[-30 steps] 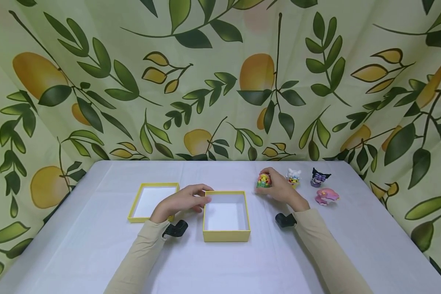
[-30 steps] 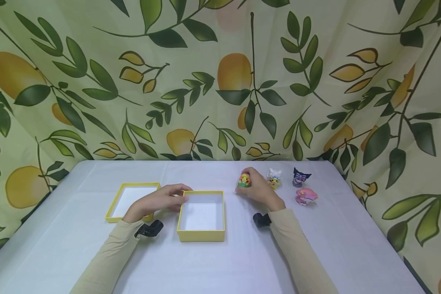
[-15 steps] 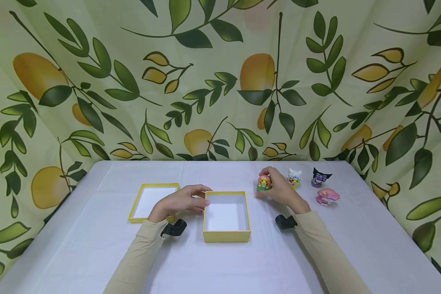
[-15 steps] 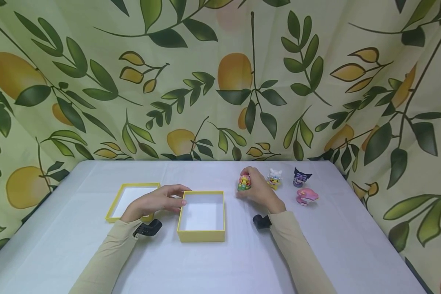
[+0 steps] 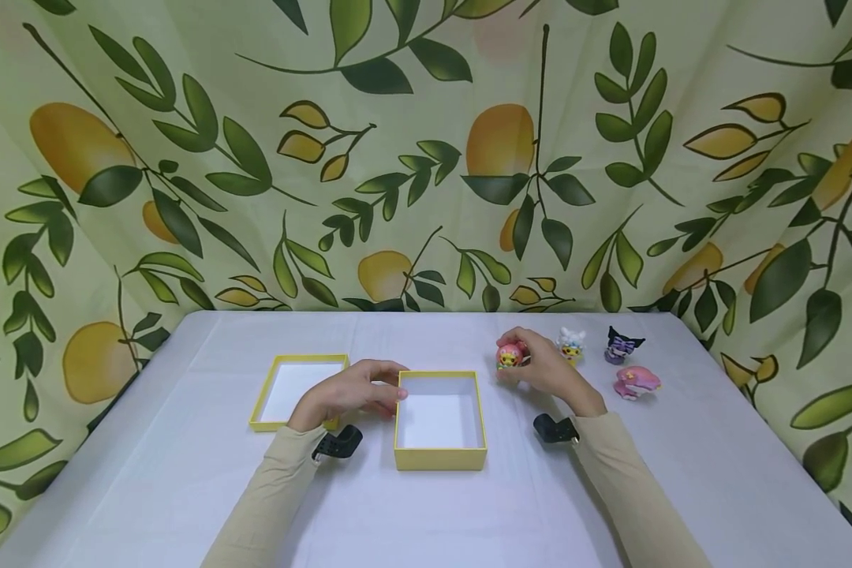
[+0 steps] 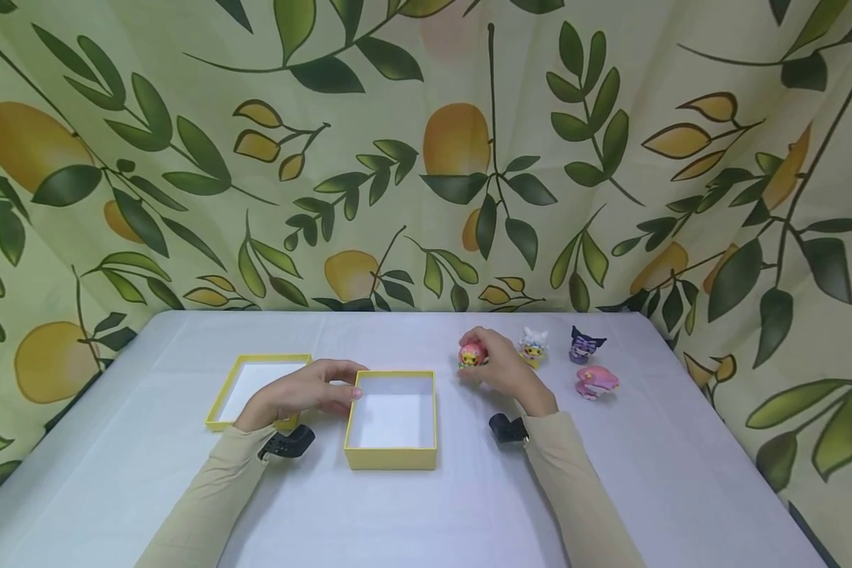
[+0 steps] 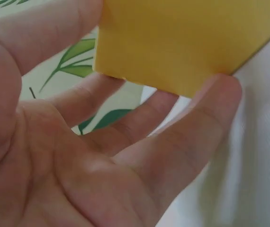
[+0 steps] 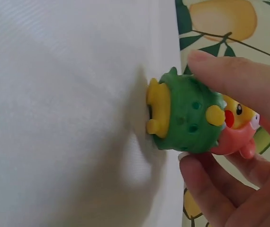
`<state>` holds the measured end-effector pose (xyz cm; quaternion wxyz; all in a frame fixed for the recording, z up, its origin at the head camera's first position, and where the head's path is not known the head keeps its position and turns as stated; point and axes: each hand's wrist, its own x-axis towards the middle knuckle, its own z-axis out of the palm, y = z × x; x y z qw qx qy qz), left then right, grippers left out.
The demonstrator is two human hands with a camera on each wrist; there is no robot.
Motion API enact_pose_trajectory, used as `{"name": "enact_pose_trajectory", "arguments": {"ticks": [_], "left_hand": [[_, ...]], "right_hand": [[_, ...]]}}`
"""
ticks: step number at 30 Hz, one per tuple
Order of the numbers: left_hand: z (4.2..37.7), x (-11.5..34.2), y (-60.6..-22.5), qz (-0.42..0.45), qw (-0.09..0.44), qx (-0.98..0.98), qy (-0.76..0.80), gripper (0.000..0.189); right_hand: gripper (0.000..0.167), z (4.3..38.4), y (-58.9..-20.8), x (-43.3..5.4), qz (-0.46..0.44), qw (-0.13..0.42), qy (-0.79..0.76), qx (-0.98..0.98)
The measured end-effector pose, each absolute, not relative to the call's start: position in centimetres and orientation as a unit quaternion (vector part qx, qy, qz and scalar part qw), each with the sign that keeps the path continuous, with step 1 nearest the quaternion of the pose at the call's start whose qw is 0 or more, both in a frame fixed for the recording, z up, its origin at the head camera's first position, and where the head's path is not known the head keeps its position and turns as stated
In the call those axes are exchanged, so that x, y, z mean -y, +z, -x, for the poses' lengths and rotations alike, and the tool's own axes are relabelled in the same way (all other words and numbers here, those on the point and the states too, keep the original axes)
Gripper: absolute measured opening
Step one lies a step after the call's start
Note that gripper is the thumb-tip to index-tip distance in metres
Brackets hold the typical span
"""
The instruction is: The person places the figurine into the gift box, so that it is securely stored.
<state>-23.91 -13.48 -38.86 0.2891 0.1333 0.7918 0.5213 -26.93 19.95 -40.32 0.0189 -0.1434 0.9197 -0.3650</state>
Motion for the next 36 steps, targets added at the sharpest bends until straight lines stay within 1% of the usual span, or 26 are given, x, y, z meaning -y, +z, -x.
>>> {"name": "enact_pose_trajectory", "arguments": {"ticks": [9, 13, 18, 25, 30, 36], "left_hand": [[23.8, 13.3, -38.8, -0.119, 0.291, -0.796, 0.518, 0.054], [23.8, 13.5, -38.8, -0.132, 0.288, -0.795, 0.517, 0.054], [23.7, 13.7, -38.6, -0.145, 0.289, -0.789, 0.522, 0.054], [23.7, 13.9, -38.8, -0.156, 0.304, -0.770, 0.539, 0.057], [23.7, 13.9, -38.9, -0.154, 0.301, -0.776, 0.533, 0.057], [23.8, 13.9, -38.9, -0.149, 0.299, -0.779, 0.530, 0.057]], "right_hand": [[0.052, 26.7, -40.4, -20.0, 0.126, 0.050, -0.365, -0.921], [0.052, 26.6, -40.5, -19.9, 0.120, 0.054, -0.362, -0.923], [0.050, 26.5, -40.3, -20.3, 0.143, 0.051, -0.371, -0.916], [0.040, 26.3, -40.3, -21.2, 0.185, 0.031, -0.391, -0.901], [0.043, 26.2, -40.3, -21.3, 0.187, 0.024, -0.389, -0.902], [0.047, 26.3, -40.2, -21.1, 0.169, 0.023, -0.378, -0.910]]}}
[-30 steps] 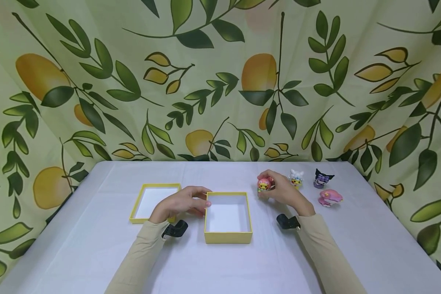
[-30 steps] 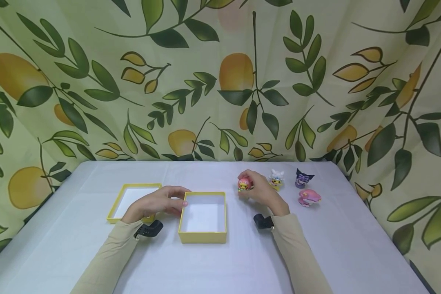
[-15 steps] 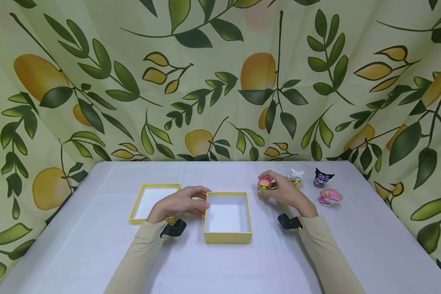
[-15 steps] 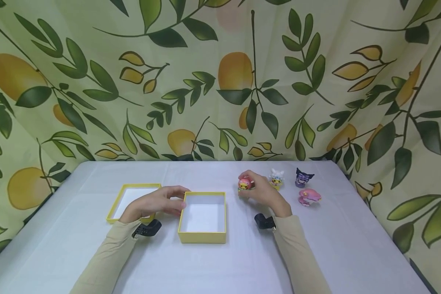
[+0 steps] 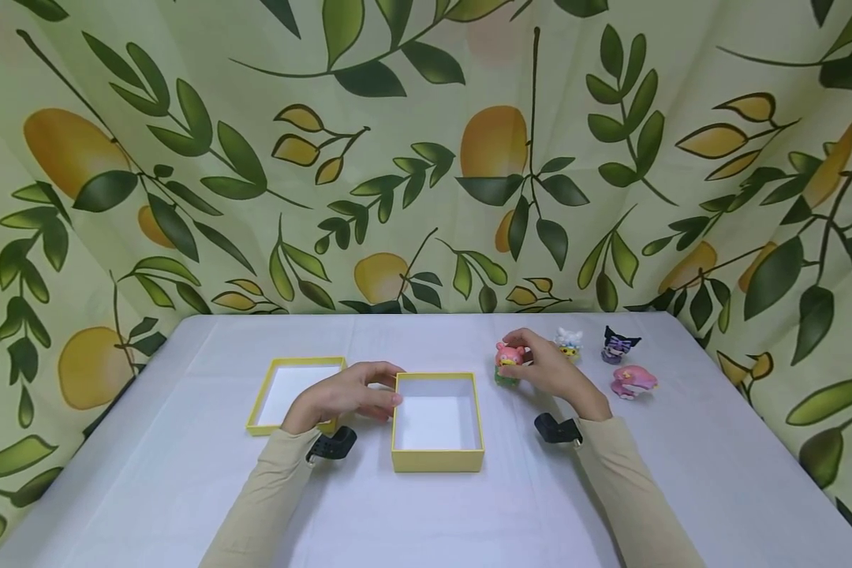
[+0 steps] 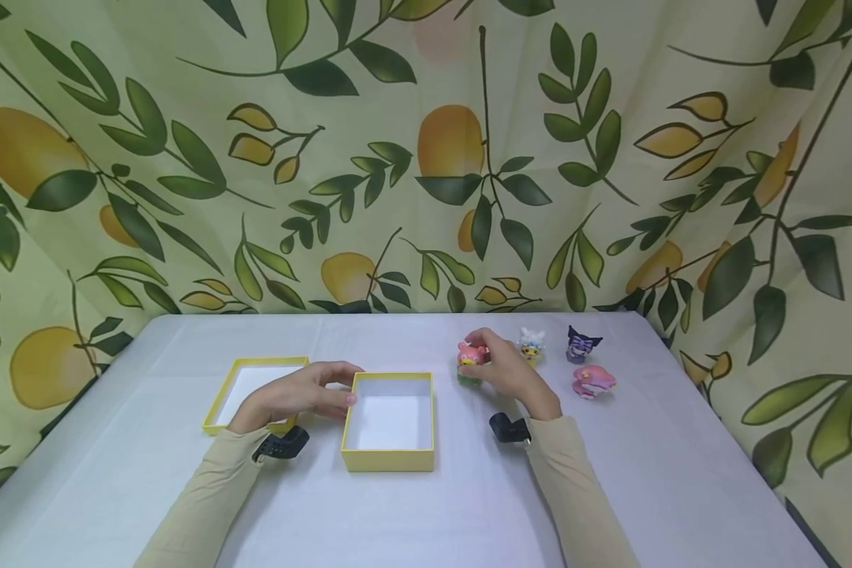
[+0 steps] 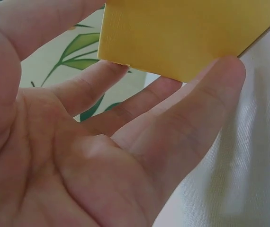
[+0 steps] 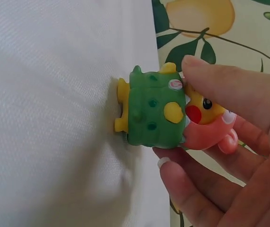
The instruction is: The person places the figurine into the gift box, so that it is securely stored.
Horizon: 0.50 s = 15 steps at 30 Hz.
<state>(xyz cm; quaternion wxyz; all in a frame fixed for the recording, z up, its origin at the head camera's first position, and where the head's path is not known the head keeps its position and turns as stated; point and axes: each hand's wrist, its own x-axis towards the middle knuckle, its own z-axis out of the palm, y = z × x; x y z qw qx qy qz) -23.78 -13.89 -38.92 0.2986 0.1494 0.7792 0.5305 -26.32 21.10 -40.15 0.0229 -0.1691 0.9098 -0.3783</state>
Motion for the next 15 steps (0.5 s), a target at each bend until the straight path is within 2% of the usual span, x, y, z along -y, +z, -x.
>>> {"name": "enact_pose_trajectory", "arguments": {"ticks": [15], "left_hand": [[23.73, 13.84, -38.93, -0.148, 0.296, -0.778, 0.534, 0.057]], "right_hand": [[0.043, 26.14, -40.01, -21.24, 0.166, 0.029, -0.371, -0.913]]}}
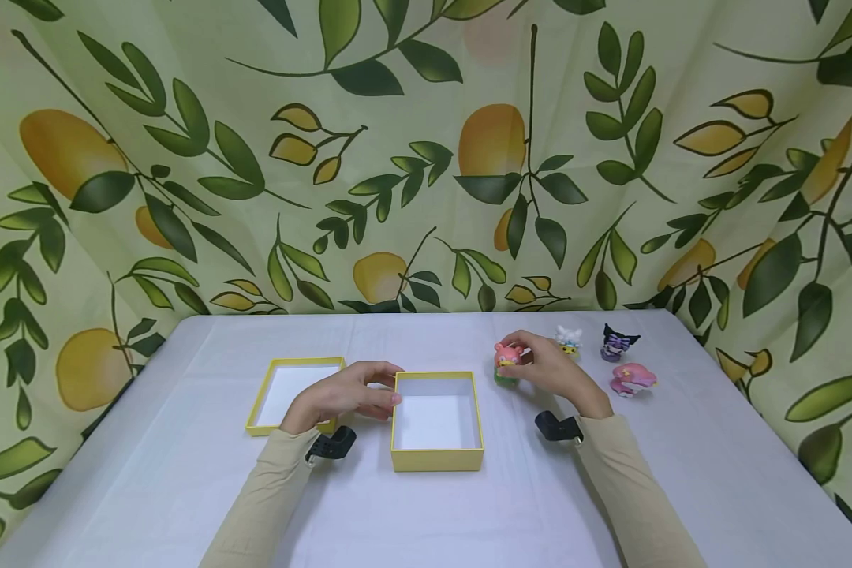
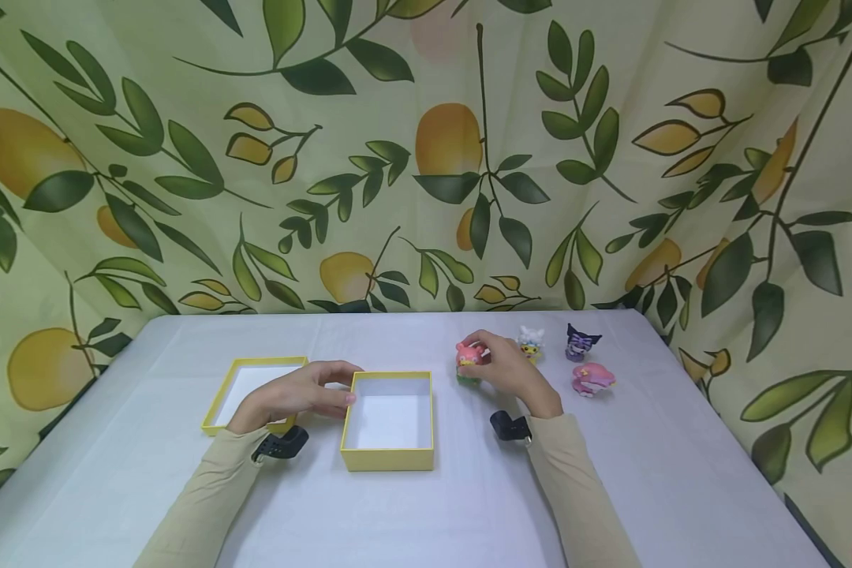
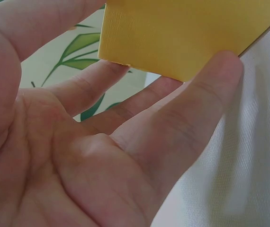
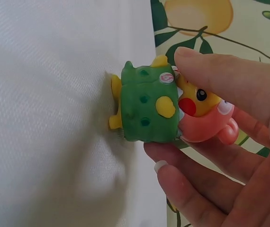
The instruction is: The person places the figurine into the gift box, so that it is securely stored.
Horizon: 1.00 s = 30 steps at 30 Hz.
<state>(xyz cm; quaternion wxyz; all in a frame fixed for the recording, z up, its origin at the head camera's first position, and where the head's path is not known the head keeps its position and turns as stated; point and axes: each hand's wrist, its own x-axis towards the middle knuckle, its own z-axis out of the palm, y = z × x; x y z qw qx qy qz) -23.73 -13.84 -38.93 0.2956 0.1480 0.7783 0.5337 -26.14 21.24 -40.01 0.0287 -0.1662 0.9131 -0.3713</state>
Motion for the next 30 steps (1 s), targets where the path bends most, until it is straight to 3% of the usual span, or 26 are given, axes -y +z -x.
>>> {"name": "enact_pose_trajectory", "arguments": {"ticks": [30], "left_hand": [[23.8, 13.8, -38.8, -0.141, 0.300, -0.777, 0.535, 0.060]], "right_hand": [[0.043, 24.6, -37.2, -19.0, 0.222, -0.017, -0.379, -0.898]]}}
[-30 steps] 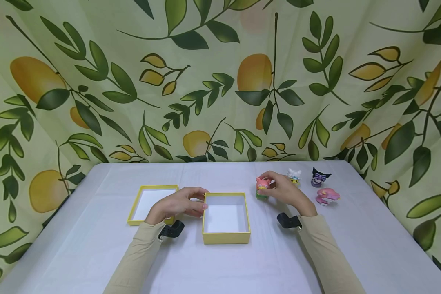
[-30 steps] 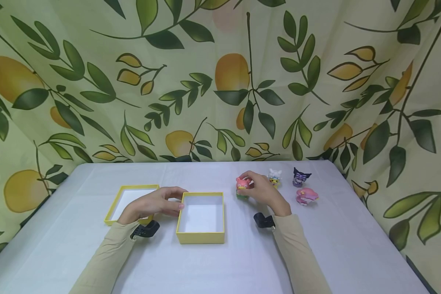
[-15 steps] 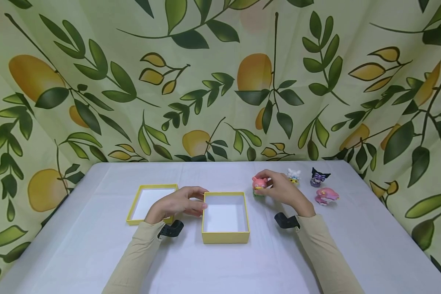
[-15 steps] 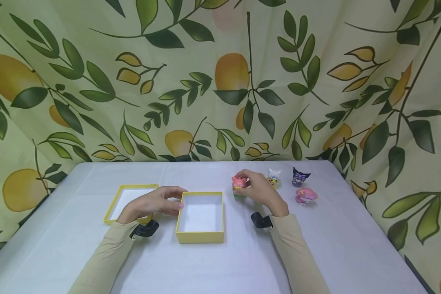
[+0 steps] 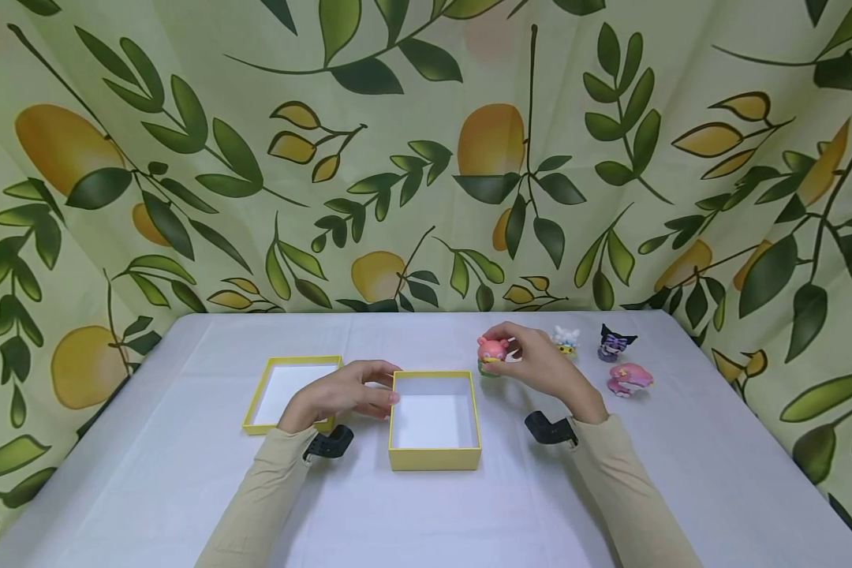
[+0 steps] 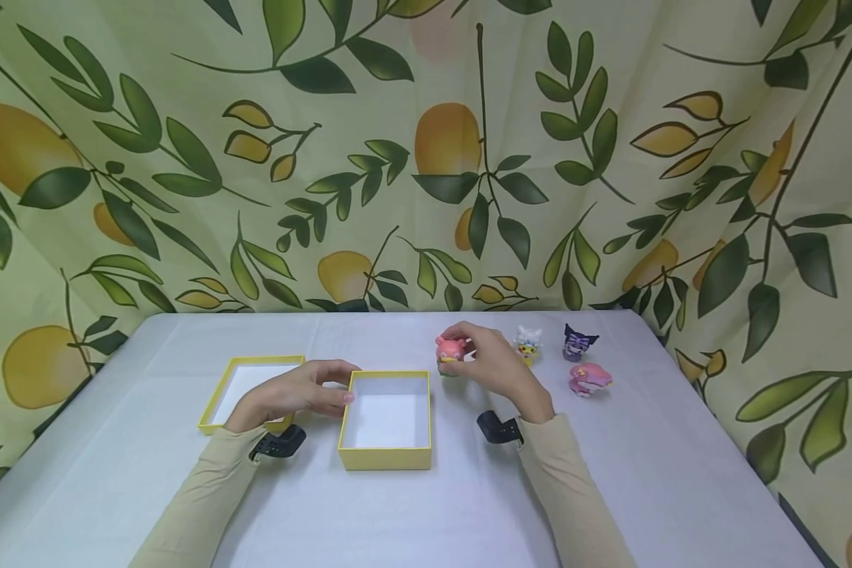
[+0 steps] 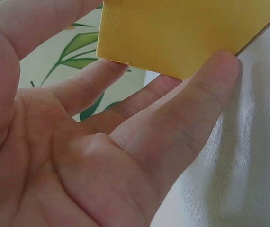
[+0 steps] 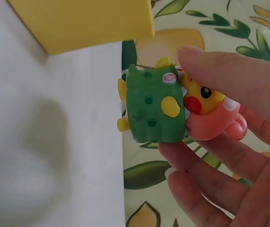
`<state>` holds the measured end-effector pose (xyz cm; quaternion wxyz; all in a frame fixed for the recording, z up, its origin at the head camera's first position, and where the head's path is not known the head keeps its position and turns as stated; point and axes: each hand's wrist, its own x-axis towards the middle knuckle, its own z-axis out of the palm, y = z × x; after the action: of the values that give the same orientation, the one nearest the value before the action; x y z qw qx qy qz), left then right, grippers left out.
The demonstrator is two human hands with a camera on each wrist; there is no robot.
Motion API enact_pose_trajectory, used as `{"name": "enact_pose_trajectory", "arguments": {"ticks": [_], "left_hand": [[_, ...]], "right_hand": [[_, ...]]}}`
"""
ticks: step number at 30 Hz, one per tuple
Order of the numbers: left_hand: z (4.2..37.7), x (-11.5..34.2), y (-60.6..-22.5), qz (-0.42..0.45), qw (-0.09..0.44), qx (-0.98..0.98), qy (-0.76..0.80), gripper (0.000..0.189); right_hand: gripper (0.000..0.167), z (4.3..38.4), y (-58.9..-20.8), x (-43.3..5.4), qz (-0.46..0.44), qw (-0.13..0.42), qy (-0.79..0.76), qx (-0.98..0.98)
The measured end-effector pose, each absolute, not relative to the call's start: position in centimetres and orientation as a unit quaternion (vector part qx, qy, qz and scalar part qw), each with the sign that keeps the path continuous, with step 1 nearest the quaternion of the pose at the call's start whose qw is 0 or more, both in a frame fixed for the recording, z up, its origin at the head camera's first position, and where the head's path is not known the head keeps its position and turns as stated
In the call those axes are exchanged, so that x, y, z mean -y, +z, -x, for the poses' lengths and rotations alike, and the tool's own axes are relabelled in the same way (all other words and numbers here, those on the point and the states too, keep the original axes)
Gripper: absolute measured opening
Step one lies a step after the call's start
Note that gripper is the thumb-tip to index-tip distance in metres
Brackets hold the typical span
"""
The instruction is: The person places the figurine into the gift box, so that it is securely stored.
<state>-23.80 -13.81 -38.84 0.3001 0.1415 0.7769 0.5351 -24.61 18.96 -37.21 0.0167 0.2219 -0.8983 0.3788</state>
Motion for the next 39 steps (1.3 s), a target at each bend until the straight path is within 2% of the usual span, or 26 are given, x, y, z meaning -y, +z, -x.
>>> {"name": "enact_pose_trajectory", "arguments": {"ticks": [20, 39], "left_hand": [[23.8, 13.9, -39.0, -0.139, 0.299, -0.775, 0.539, 0.059], [24.0, 13.9, -38.9, -0.140, 0.303, -0.777, 0.534, 0.058]], "right_hand": [[0.042, 22.9, -35.6, -16.8, -0.263, 0.083, 0.374, 0.885], [0.041, 21.7, -35.3, -14.5, -0.316, 0.078, 0.380, 0.866]]}}
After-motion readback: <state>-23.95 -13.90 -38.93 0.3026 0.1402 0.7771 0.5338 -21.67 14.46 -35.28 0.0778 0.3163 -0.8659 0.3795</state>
